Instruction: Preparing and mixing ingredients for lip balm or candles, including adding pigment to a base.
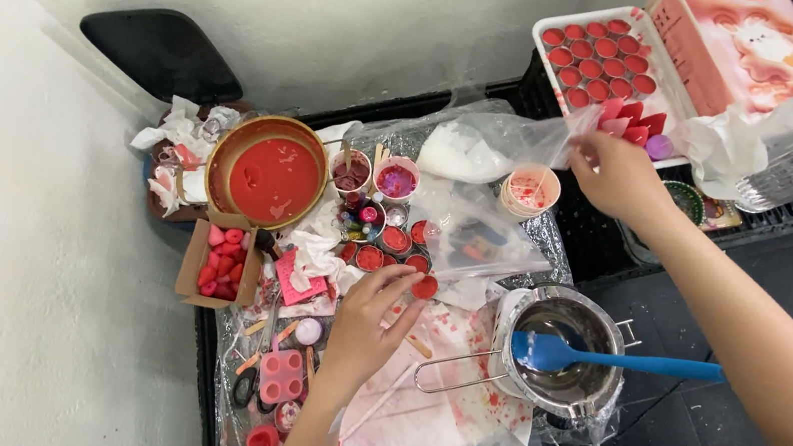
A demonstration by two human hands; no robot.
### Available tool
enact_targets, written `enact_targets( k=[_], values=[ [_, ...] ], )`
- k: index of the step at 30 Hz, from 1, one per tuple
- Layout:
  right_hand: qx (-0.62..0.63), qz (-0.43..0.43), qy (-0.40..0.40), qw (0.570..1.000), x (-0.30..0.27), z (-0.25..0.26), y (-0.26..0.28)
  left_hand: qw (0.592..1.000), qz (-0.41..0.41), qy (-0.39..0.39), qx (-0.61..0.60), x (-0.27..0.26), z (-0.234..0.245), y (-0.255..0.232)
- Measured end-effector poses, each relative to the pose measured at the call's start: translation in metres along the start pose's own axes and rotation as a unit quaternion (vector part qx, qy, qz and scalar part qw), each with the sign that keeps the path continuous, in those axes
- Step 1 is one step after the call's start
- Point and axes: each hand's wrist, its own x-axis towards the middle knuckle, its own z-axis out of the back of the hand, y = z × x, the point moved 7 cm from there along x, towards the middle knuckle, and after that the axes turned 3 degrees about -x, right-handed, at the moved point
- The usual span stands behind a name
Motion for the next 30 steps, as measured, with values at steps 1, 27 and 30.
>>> enact_targets(
  k=[1, 27, 30],
  values=[
    [0.001, -0.001, 0.003, 1.0, 0.005, -0.003, -0.001, 1.0, 0.003, 0.002, 0.0, 0.0, 0.0, 0.002],
    [0.412, -0.061, -0.013, 0.909, 0.104, -0.043, 0.062, 0.997, 0.054, -0.06, -0.012, -0.041, 0.044, 0.014],
    [0.378, -0.047, -0.01, 0.925, 0.098, -0.046, 0.044, 0.996, 0.061, -0.056, -0.013, -0.049, 0.045, 0.017]
  ],
)
